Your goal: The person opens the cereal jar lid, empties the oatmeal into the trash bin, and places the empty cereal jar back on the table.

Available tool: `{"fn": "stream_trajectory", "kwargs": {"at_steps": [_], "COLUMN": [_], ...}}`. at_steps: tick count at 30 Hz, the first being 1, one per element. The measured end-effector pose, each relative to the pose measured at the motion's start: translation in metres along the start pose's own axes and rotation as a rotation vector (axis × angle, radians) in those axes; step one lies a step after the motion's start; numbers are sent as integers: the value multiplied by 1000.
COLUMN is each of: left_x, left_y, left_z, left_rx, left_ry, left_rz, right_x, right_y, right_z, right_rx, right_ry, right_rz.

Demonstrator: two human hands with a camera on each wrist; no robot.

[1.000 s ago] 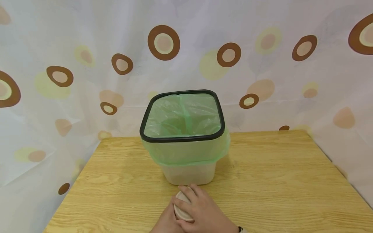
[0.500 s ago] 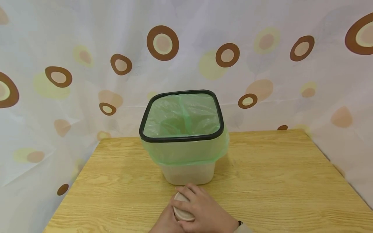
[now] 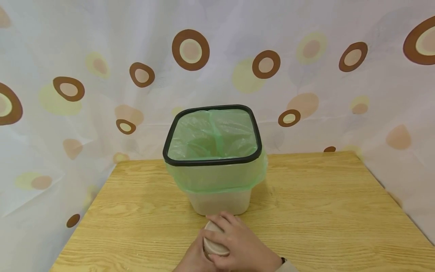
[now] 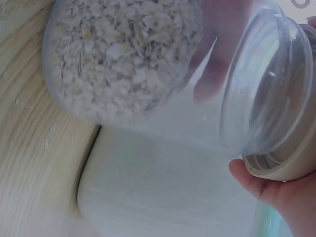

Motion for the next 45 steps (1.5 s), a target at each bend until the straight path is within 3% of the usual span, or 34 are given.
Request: {"fn": "stream_trajectory", "kwargs": {"at_steps": [6,13,32,45], "left_x": [0,-3,-2,-2], "left_y": [-1,-2,-2,-1], "left_z": [-1,-2,-2,-4], "left_rx": [-8,-20,-23,-44], "left_ry": [48,109,85,118], "left_rz": [5,24,35,37], "right_x": [-6,-14,-25,-32], "right_y": [-2,-6,-26,-39], "right_z": [-11,-25,-44,-48], "right_rx": [-15,-21,-24,-56], "right_ry": [4,-85,-165,-191], "right_rz": [57,88,163,152]}}
Point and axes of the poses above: each hand's wrist, its own y-axis towards the middle knuckle, its own z-axis out of the palm, x = y × z, the point moved 8 cm from there along y, towards the middle knuckle, and after that the axes turned 13 degrees about -x, right-handed, at the moved point
